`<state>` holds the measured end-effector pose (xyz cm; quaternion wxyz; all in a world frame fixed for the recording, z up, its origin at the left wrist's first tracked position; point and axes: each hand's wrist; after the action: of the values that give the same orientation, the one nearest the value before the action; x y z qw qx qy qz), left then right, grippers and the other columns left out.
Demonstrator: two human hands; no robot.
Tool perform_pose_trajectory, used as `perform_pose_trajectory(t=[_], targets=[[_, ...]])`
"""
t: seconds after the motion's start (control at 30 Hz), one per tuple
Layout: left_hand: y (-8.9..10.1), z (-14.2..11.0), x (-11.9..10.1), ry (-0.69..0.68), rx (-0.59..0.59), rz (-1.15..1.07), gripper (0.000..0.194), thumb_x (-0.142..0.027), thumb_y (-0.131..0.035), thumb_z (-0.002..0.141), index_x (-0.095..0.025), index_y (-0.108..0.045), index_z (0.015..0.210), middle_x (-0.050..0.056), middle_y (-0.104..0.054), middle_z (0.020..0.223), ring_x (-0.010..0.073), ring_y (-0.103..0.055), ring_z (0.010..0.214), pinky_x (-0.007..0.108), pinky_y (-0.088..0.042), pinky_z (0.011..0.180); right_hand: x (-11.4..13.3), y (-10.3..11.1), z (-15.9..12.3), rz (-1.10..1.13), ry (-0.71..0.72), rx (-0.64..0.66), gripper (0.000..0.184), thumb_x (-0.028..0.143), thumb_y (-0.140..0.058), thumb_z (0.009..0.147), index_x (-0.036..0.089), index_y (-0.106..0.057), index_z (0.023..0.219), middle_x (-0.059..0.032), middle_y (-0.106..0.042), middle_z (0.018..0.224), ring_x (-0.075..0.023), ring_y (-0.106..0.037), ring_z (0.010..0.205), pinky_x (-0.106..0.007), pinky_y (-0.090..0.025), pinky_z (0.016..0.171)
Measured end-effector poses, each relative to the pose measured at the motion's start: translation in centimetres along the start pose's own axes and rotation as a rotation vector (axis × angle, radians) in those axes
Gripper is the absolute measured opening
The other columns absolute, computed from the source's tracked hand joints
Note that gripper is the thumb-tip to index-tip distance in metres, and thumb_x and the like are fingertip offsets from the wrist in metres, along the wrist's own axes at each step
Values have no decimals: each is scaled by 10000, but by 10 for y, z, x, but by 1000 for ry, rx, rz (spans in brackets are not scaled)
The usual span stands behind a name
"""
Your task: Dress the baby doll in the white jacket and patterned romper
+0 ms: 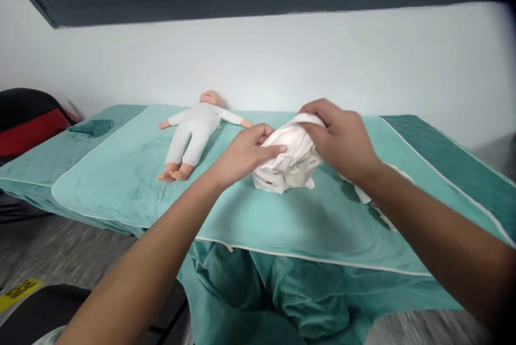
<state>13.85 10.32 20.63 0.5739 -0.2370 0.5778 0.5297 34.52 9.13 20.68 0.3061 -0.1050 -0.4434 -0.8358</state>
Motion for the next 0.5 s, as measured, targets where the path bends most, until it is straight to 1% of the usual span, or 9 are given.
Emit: perform_pose_trajectory(t=[0.07, 0.13, 0.2, 0.23, 0.27, 0.33, 0.4, 0.43, 0.5], targets=[[17, 0, 14, -12, -102, 132, 117, -280, -706, 784, -193, -629, 801, -3, -595, 777, 141, -518, 709, 264, -375, 630, -6, 4, 15, -46, 3, -96, 224, 249, -493, 904, 262, -641, 1071, -37, -703, 927, -237, -645, 838, -356, -487, 747], [31, 1, 22, -18, -269, 262, 79, -239, -676, 778, -200, -607, 785, -14, -584, 760, 142, -503, 708, 270, -364, 643, -14, 9, 24, -101, 6, -169, 236, 250, -484, 899, 259, -632, 1082, -43, -695, 936, -247, -640, 868, -373, -481, 780], [43, 1, 25, -21, -447, 361, 83, -229, -646, 785, -211, -566, 770, -20, -570, 735, 147, -491, 696, 278, -357, 647, -23, 12, 28, -141, -18, -222, 234, 256, -472, 898, 254, -626, 1075, -51, -688, 940, -257, -635, 878, -391, -478, 795], [47, 1, 25, -23, -511, 406, 92, -229, -630, 792, -216, -543, 763, -21, -559, 716, 151, -485, 686, 283, -354, 645, -27, 11, 28, -148, -40, -231, 231, 259, -466, 899, 250, -622, 1069, -55, -685, 940, -260, -633, 875, -399, -478, 795], [50, 1, 24, -28, -548, 450, 101, -227, -614, 799, -221, -522, 758, -21, -550, 700, 156, -480, 678, 287, -350, 644, -29, 10, 28, -145, -61, -222, 228, 260, -464, 898, 245, -619, 1066, -59, -682, 939, -261, -631, 870, -405, -479, 793], [50, 1, 19, -52, -555, 538, 97, -214, -593, 805, -228, -506, 763, -16, -544, 685, 171, -484, 683, 294, -346, 649, -31, 3, 26, -105, -69, -134, 226, 262, -480, 893, 234, -611, 1074, -64, -681, 949, -256, -631, 875, -408, -482, 800], [45, 2, 14, -90, -514, 605, 72, -193, -578, 805, -232, -520, 788, -8, -551, 687, 188, -504, 709, 299, -342, 657, -24, -8, 23, -41, -30, 28, 248, 276, -532, 875, 226, -609, 1106, -64, -685, 985, -246, -635, 899, -399, -487, 815], [42, 3, 10, -112, -490, 629, 64, -183, -571, 807, -233, -531, 810, -4, -556, 693, 196, -514, 723, 301, -340, 661, -19, -15, 22, -2, -1, 114, 283, 291, -570, 860, 224, -609, 1133, -64, -686, 1022, -241, -636, 918, -391, -491, 824], [35, 4, 4, -152, -449, 668, 91, -159, -557, 809, -236, -550, 858, 1, -569, 710, 208, -536, 747, 305, -337, 669, -3, -29, 19, 104, 68, 275, 411, 341, -656, 820, 232, -600, 1213, -70, -673, 1150, -239, -632, 991, -377, -499, 853]])
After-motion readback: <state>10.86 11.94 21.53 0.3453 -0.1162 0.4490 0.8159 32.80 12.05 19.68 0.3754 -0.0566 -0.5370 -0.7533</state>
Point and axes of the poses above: each hand's wrist, its own z-axis towards the middle knuckle, its own y-axis out of the back of the hand, x = y × z
